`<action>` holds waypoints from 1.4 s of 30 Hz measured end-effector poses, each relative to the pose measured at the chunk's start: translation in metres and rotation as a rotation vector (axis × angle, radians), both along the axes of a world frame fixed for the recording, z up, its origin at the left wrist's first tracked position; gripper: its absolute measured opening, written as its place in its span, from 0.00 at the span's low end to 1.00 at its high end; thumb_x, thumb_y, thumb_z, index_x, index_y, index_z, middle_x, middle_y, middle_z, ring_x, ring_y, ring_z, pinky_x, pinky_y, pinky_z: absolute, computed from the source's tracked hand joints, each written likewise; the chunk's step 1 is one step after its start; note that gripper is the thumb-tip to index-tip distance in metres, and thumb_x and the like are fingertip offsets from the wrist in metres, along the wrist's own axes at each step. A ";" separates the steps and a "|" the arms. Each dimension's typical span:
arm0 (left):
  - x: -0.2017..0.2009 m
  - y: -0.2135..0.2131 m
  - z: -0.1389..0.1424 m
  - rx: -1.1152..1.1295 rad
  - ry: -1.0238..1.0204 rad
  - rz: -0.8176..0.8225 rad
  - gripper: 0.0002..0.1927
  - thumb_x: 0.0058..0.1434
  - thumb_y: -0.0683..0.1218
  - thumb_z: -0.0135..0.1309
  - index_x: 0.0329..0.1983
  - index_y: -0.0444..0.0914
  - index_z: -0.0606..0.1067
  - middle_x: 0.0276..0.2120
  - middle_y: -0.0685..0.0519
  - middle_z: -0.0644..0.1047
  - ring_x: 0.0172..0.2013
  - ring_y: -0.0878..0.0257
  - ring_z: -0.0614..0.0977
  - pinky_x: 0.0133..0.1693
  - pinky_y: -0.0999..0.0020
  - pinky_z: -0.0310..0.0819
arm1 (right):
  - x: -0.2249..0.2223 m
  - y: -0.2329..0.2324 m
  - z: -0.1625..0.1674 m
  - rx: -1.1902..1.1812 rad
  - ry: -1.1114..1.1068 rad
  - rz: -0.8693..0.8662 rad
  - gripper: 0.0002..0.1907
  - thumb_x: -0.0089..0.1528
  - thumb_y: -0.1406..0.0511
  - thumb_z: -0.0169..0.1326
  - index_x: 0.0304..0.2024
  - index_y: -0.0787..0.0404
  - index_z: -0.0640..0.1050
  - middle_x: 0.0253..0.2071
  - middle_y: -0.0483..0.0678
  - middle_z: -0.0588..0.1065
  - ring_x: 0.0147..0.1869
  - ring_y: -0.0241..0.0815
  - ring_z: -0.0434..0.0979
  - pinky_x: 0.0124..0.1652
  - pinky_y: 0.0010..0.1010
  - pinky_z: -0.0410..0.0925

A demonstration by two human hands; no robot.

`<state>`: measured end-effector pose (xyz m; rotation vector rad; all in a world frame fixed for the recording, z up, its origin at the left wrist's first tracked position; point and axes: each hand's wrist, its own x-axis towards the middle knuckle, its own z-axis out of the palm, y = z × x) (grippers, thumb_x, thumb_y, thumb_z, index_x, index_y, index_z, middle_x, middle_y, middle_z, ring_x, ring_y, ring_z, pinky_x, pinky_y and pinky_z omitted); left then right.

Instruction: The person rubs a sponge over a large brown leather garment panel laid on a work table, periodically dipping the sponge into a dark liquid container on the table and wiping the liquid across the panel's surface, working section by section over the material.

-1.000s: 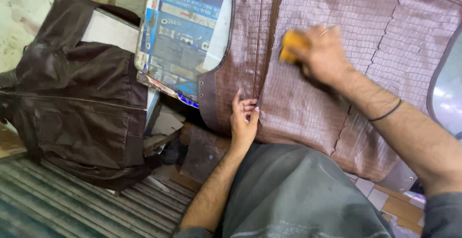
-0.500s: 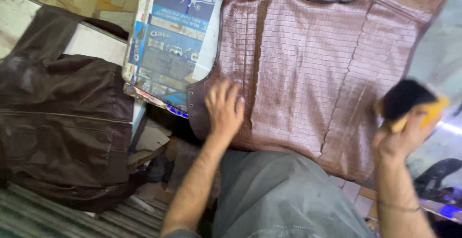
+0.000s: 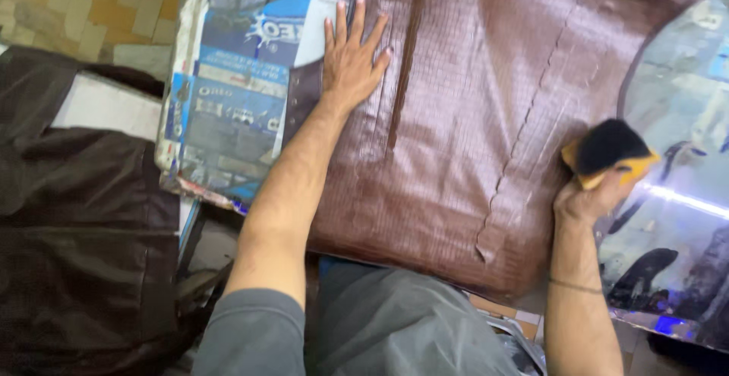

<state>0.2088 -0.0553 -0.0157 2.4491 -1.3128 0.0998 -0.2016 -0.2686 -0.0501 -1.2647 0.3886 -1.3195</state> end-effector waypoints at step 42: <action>-0.116 0.043 -0.003 -0.177 0.281 -0.102 0.25 0.61 0.49 0.60 0.62 0.43 0.75 0.54 0.44 0.68 0.56 0.50 0.68 0.56 0.48 0.62 | 0.040 0.023 0.028 -0.105 0.420 -0.014 0.23 0.72 0.65 0.56 0.69 0.60 0.68 0.64 0.48 0.70 0.67 0.41 0.71 0.69 0.34 0.65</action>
